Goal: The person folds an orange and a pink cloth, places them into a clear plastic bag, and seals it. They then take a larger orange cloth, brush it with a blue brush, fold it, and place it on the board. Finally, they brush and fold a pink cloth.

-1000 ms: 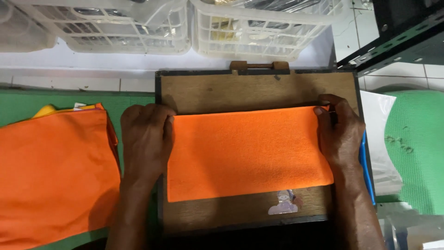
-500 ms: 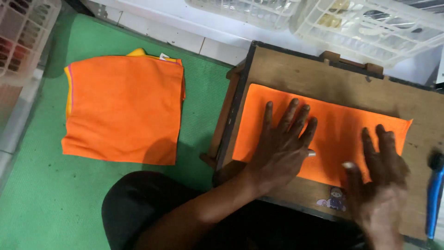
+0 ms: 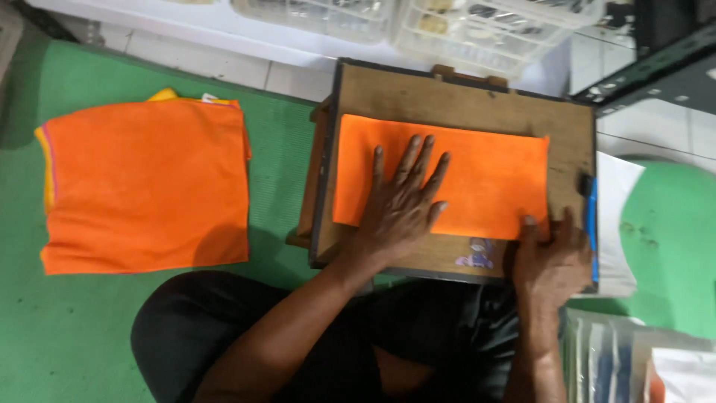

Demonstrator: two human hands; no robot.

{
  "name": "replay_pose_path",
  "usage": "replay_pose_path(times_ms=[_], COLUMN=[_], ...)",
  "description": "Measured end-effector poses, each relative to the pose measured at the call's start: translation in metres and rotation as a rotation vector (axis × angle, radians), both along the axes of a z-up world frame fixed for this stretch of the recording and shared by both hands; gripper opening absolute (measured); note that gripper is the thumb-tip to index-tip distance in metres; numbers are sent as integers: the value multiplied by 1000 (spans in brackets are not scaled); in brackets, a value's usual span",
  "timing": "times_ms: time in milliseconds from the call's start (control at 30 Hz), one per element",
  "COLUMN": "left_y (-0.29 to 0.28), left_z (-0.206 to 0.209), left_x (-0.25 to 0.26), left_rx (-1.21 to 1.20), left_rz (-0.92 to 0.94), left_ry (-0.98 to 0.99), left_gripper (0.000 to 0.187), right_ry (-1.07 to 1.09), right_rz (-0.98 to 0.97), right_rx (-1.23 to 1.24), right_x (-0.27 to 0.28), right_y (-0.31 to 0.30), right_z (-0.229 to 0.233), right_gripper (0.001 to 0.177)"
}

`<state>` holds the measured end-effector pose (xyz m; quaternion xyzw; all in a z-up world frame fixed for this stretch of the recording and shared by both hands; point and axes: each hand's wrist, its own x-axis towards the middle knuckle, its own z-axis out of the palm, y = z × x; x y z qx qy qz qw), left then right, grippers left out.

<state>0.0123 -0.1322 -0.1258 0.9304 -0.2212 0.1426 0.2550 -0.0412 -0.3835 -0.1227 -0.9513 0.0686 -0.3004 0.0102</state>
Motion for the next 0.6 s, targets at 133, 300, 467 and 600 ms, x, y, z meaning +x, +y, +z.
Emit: replay_pose_path(times_ms=[133,300,467,600], left_y=[2,-1,21,31], left_z=[16,-3,27,10], left_x=[-4,8,7,37], left_rx=[226,179,-728,-846], left_rz=[9,-36,-66,118], left_ry=[151,251,390,562], left_gripper=[67,67,45,61], right_ry=[174,319,-67,51], right_rz=[-300,-321,83,221], right_rx=[62,528,613,397], right_x=[12,20,16,2], right_y=[-40,-5,84,164], right_z=[-50,-14,30,53], right_gripper=[63,53,18,36])
